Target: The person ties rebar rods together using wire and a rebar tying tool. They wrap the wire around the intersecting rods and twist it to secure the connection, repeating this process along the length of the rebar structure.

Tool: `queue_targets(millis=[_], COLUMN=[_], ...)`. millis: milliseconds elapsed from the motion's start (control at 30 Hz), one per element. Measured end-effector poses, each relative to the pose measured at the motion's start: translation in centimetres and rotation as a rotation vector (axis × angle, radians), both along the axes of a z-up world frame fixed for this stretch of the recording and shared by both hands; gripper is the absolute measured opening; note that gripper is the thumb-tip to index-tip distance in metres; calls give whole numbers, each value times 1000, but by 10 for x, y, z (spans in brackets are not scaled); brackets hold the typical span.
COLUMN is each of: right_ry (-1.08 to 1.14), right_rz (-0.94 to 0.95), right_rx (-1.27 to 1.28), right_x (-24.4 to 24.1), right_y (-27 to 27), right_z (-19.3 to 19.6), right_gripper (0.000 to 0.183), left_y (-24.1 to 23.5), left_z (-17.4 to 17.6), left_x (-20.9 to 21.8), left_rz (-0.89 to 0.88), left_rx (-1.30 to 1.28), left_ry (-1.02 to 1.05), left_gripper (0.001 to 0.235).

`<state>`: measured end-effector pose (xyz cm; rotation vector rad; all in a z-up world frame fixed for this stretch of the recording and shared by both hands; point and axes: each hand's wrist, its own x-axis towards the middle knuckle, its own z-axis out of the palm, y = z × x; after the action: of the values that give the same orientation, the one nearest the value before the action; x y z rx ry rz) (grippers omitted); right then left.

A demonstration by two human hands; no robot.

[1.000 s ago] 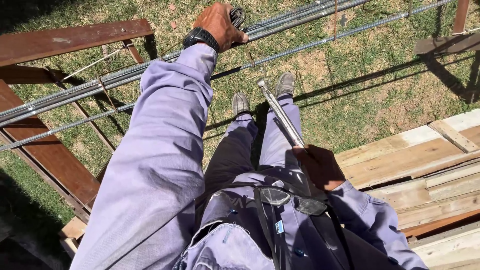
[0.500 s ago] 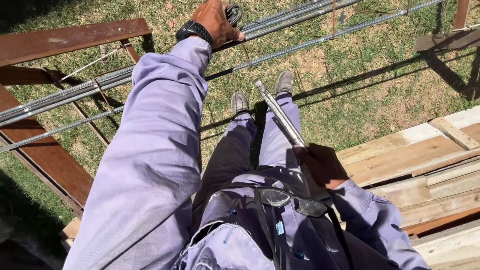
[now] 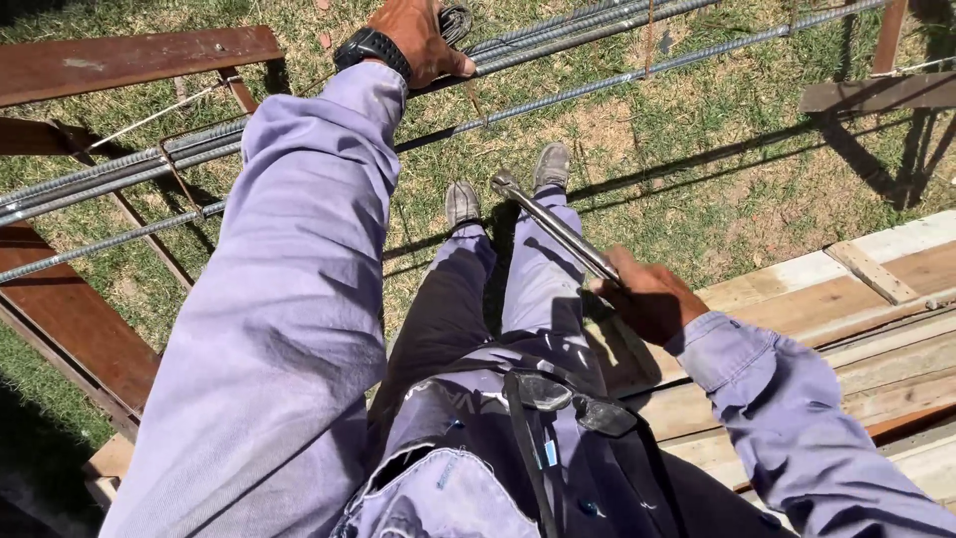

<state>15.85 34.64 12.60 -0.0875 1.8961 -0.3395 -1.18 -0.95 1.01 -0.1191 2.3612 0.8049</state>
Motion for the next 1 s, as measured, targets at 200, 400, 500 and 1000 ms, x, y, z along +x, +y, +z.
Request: queue_targets(millis=[200, 400, 500, 1000], right_ry=[267, 392, 401, 293], right_rz=[993, 943, 973, 1230], right_rx=[-7, 148, 163, 57], right_x=[-93, -188, -199, -227], right_y=[13, -7, -10, -5], right_z=[-2, -11, 4, -27], right_gripper=[41, 48, 46, 25], left_y=[-3, -2, 0, -5], left_z=[-84, -108, -100, -81], left_x=[-5, -7, -6, -7], left_rz=[-127, -214, -151, -115], left_rx=[-138, -169, -136, -123], left_ry=[119, 72, 25, 9], left_gripper=[66, 68, 67, 67])
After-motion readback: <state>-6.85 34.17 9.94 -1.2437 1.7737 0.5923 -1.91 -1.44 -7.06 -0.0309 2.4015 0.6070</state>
